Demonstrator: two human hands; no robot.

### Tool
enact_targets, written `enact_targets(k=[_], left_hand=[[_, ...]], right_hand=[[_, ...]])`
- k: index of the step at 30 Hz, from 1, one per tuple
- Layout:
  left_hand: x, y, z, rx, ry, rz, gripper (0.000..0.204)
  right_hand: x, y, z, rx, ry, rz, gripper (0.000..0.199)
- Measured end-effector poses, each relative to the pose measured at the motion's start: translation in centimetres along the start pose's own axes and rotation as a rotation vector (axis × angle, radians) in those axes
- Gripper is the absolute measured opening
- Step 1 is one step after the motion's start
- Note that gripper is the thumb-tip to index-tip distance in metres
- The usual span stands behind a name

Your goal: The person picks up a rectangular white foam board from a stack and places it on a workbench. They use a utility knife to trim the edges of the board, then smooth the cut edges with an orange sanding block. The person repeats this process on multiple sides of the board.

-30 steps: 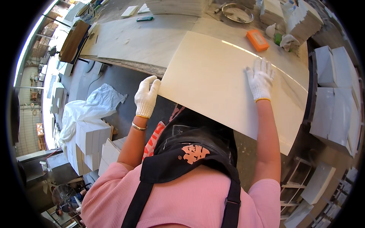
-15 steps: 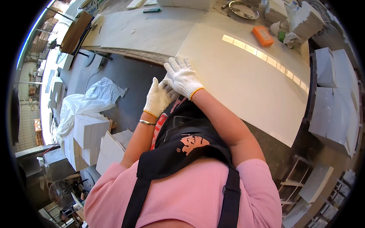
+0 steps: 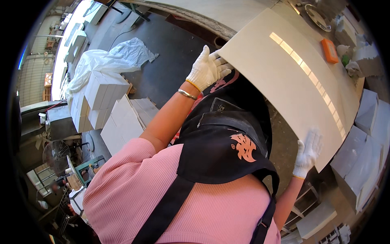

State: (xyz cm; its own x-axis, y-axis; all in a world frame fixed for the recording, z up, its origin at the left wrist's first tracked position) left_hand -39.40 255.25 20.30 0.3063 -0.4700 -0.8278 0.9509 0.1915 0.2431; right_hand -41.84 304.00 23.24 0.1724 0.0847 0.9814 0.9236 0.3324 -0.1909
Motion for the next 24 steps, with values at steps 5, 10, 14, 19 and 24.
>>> enact_targets(k=[5,10,14,19,24], left_hand=[[0.7,0.5,0.7,-0.008,0.035,0.067,0.08],[1.8,-0.4,0.6,-0.009,-0.031,0.101,0.08],[2.4,-0.5,0.5,0.048,0.001,0.029,0.074],[0.0,-1.3,-1.5,0.081,-0.171,0.052,0.06],[0.3,-2.1,-1.6,0.056,-0.364,0.096,0.044]], right_hand=[[1.6,8.3,12.2,-0.444,-0.191,-0.036,0.068],[1.0,17.2,22.1,-0.937,-0.394,0.124,0.063],[2.0,13.3,17.4,-1.161,-0.976,0.214,0.062],[2.5,7.7,13.6,-1.291,-1.206,0.055,0.067],[1.6,5.2,11.4,-1.163,-1.201,-0.034,0.035]])
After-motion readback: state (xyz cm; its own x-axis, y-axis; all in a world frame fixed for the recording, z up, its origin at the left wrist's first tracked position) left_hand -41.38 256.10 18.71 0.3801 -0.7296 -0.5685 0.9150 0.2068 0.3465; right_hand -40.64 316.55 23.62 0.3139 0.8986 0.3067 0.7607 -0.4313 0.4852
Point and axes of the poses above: each hand's wrist, its own y-axis away from the middle knuckle, its own x-axis out of the back of the hand, z = x × y, the point moved 2 cm from there along -y, towards the middle knuckle, and after that the axes turned 9 degrees about -x, right-handed, at the moved point
